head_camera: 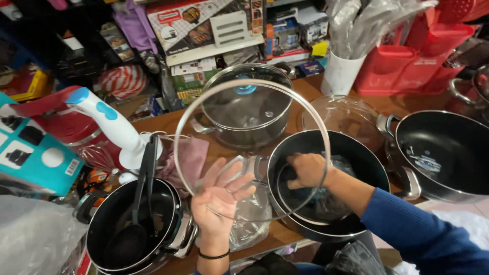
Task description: Assemble a handle onto a glass pot lid.
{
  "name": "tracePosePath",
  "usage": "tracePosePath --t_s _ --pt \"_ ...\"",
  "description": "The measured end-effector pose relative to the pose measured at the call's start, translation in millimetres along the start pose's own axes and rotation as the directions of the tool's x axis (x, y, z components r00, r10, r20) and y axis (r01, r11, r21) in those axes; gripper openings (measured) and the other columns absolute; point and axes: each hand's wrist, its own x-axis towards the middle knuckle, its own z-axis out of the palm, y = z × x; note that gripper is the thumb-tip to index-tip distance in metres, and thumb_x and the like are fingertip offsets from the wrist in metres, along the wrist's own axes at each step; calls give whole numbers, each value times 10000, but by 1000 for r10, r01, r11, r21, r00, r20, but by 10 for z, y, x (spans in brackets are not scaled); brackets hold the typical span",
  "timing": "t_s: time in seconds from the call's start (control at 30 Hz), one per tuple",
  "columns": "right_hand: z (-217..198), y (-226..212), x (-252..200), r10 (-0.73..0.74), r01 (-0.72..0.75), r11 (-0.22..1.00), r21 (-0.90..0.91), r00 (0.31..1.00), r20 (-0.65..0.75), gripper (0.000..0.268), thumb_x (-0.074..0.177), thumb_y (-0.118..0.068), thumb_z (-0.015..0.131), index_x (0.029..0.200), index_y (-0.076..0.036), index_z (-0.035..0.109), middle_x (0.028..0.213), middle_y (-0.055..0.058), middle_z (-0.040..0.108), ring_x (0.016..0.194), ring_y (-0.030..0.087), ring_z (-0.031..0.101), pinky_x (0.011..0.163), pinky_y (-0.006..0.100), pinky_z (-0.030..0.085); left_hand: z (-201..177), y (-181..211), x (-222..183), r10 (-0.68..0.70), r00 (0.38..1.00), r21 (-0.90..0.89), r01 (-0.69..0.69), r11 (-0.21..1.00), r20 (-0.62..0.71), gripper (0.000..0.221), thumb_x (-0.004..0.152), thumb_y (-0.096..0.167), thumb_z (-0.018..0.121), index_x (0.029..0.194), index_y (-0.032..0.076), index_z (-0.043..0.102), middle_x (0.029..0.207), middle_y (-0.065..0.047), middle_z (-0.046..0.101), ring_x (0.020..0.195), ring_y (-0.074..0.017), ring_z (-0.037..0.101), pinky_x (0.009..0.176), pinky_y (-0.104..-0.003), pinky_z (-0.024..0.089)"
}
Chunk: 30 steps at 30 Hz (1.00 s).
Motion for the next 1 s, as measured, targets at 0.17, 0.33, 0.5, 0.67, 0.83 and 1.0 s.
tracePosePath --t_s 0.17,0.33,0.5,0.67,0.83,1.0 --pt "-636 108 -129 90 -26 823 567 992 -85 462 710 -399 755 1073 -117 713 920 38 793 804 163 721 765 326 537 20 -97 8 -65 998 -25 64 998 -11 685 954 235 526 1564 -28 358 1490 -355 473 1308 -622 492 1025 -696 498" --pt "-1249 -33 -646 98 -46 -341 939 992 85 562 871 -342 582 1304 9 644 1138 181 716 974 243 688 749 309 542 51 -228 21 -183 981 -80 188 979 67 748 968 340 560 1589 6 313 1533 -346 427 1324 -596 491 1042 -666 495" --pt "-1104 16 -831 -85 -26 -672 740 996 -42 602 915 -343 583 1366 53 540 804 83 537 581 117 402 534 271 356 138 -350 71 -273 961 -105 276 955 36 713 979 327 550 1565 -18 334 1495 -340 473 1272 -582 543 997 -643 532" --pt "-978 287 -977 100 87 -795 600 995 -12 679 936 -415 568 1426 55 533 945 138 635 563 119 326 492 275 267 196 -412 83 -306 950 -180 311 933 60 708 995 276 618 1560 -30 319 1503 -366 438 1304 -602 493 1039 -671 492" --pt "-1149 347 -1290 359 453 -833 318 880 -312 562 905 -438 582 1278 -22 646 768 54 451 527 119 326 461 269 214 66 -420 64 -259 957 -191 280 941 128 673 1077 206 656 1587 -17 277 1570 -295 408 1353 -604 441 1080 -695 422" --pt "-1252 179 -1543 316 531 -788 313 783 -535 690 952 -474 637 1425 4 482 1064 114 518 540 116 358 492 254 297 -234 -396 44 -276 961 -5 276 961 -33 605 986 91 676 1542 86 438 1490 -274 518 1233 -675 523 969 -740 507"
